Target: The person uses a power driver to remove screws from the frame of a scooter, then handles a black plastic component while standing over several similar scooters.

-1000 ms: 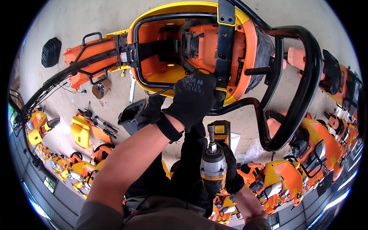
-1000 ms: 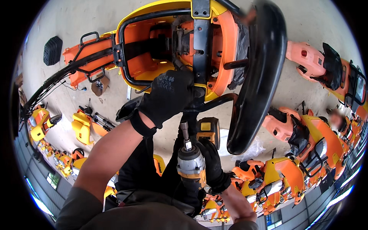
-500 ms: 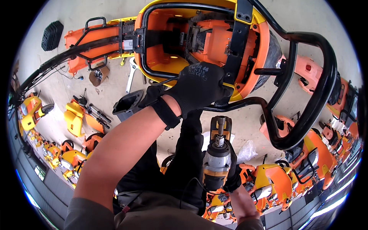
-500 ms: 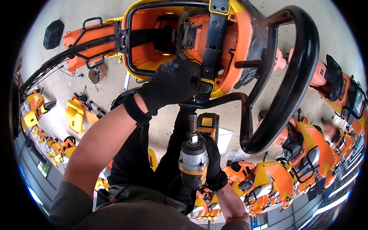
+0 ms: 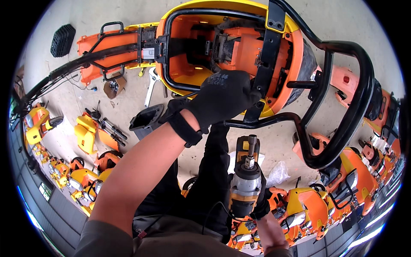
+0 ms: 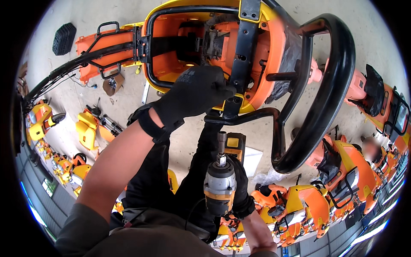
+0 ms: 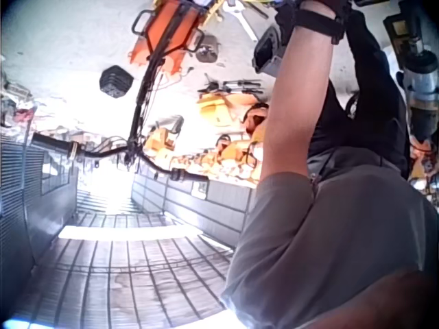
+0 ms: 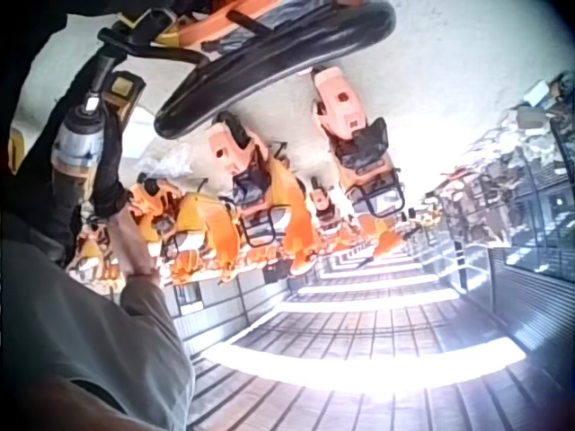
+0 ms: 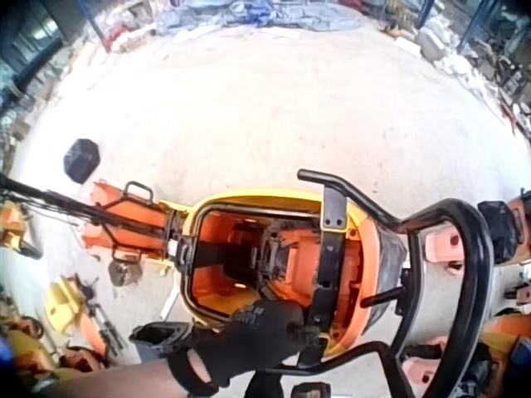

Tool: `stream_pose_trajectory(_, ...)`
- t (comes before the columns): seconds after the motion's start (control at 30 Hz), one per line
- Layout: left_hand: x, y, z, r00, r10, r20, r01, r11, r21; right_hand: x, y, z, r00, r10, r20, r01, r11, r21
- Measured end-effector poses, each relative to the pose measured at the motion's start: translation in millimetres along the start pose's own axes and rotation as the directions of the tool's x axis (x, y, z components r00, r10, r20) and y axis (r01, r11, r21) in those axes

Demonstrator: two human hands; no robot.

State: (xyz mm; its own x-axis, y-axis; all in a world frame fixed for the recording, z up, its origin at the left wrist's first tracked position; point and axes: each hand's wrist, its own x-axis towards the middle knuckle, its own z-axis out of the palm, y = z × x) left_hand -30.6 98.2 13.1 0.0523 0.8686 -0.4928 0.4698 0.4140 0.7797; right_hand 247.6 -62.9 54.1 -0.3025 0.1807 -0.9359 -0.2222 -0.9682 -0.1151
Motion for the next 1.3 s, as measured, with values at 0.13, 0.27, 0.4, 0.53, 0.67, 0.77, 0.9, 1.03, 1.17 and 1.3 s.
stream_pose_trajectory(0.13,-24,-13,-12,0.992,0.02,0.125,0.077,0.683,-0.726,0,-24,30,0.99,0.108,0.093,-0.134,0.93,0.341)
stream_pose_trajectory(0.27,-41,-13,-9,0.977,0.076,0.201,0.156,0.39,-0.907,-2,-39,53,0.992,0.064,-0.108,-0.065,0.998,-0.006)
stream_pose_trajectory(0.4,-47,2,-10,0.956,-0.015,0.294,0.267,0.463,-0.845,-2,-44,58,0.992,0.07,-0.104,-0.078,0.993,-0.084)
stream_pose_trajectory(0.53,-51,1,-6,0.932,-0.048,0.36,0.343,0.439,-0.83,-9,-54,67,0.985,0.095,-0.144,-0.101,0.994,-0.036)
stream_pose_trajectory(0.67,-56,0,5,0.945,-0.053,0.323,0.321,0.341,-0.884,-8,-46,49,0.99,0.131,0.058,-0.142,0.939,0.314)
stream_pose_trajectory(0.77,-56,7,9,0.945,-0.082,0.315,0.325,0.272,-0.905,-2,-30,29,0.987,0.138,0.081,-0.157,0.926,0.342)
stream_pose_trajectory(0.9,-54,7,11,0.942,-0.042,0.334,0.328,0.33,-0.885,-5,-29,39,0.995,0.077,0.063,-0.095,0.927,0.363)
stream_pose_trajectory(1.03,-54,8,9,0.931,-0.08,0.357,0.361,0.366,-0.858,-6,-33,44,0.986,0.139,0.091,-0.166,0.875,0.456)
stream_pose_trajectory(1.17,-55,3,17,0.933,-0.08,0.35,0.355,0.361,-0.862,-2,-27,29,0.958,0.185,0.218,-0.277,0.794,0.541)
stream_pose_trajectory(1.3,-55,6,14,0.918,-0.121,0.377,0.394,0.378,-0.838,-3,-26,26,0.939,0.169,0.301,-0.325,0.724,0.608)
